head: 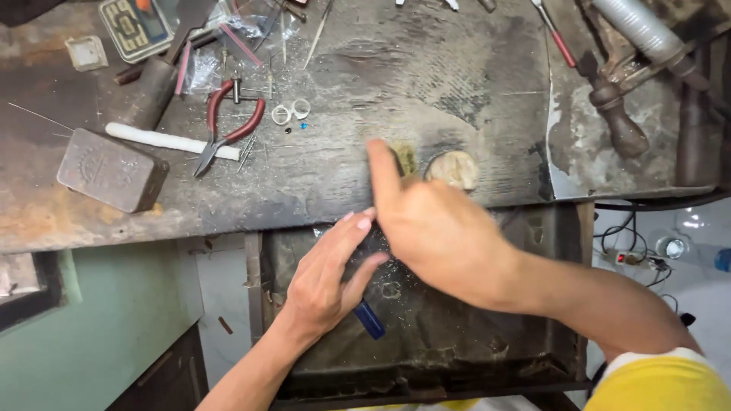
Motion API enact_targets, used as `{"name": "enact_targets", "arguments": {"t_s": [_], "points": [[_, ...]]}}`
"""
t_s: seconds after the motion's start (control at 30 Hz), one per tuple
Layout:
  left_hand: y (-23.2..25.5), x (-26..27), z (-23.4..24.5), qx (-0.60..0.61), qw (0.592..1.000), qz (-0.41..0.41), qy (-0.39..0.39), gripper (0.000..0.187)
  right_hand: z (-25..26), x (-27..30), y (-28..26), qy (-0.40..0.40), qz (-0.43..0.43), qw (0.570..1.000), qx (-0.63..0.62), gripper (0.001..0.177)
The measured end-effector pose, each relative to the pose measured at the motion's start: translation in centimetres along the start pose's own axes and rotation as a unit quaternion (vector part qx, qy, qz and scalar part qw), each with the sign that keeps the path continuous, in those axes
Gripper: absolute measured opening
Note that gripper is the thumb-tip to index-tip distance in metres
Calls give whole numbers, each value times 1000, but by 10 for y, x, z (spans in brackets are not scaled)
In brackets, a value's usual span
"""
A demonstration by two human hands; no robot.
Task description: The person uses a metal file to shape a small ring, then uses a brush to clean the workbench surface, and finally picks up and inspects a small plastic bag containing jewelry components.
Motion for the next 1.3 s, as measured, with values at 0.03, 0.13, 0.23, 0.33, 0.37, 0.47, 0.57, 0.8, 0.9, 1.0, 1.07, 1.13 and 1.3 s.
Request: {"name": "enact_targets", "arguments": {"t_s": [0.03, 0.13, 0.23, 0.33, 0.37, 0.47, 0.57, 0.8, 0.9, 1.0, 1.07, 1.13, 1.3], "points": [[2, -3, 3, -3, 1000, -1, 22, 53, 0, 5, 3, -74, 0, 996, -58, 49], [-5, 1, 6, -15, 999, 16, 50, 55, 10, -17, 21, 28, 4, 995, -96, 52], [-8, -7, 12, -8, 998, 45, 47, 47, -2, 2, 2, -111, 13, 991, -71, 51], [-3, 5, 13, -21, 994, 31, 105, 44, 18, 7, -3, -42, 62, 994, -83, 32], [-5, 11, 11, -21, 994, 34, 105, 44, 19, -8, 3, -45, 62, 994, -83, 32], [3, 20, -1, -16, 998, -11, 53, 41, 51, -36, 4, 81, 58, 983, -155, 56], [3, 9, -9, 35, 998, -32, -38, 40, 9, -23, 19, -251, -304, 881, -261, 67], [6, 5, -18, 99, 992, -6, -83, 34, -1, -33, 9, -108, 31, 991, -72, 49], [8, 5, -20, 90, 990, -11, -111, 35, 0, -34, 1, -71, 56, 992, -85, 37], [5, 6, -22, 149, 981, 9, -124, 27, -17, 2, 5, -228, 67, 971, 3, 13], [3, 7, -25, 168, 977, 10, -129, 24, -13, 15, 4, -269, 112, 954, 70, 9], [4, 11, -26, 66, 986, -6, -154, 26, 21, -2, 0, -193, 28, 975, -106, 61], [6, 8, -31, 184, 963, 16, -194, 44, -3, -32, -11, 17, 95, 990, -107, 36]]}}
Point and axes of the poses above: each hand's wrist, its own x-axis away from the middle knuckle, its own z-axis out of the back of the hand, y = z × x, the point moved 7 cm from there along -x, towards the middle knuckle, and after that the axes turned 15 degrees about -z, right-handed, at the moved point
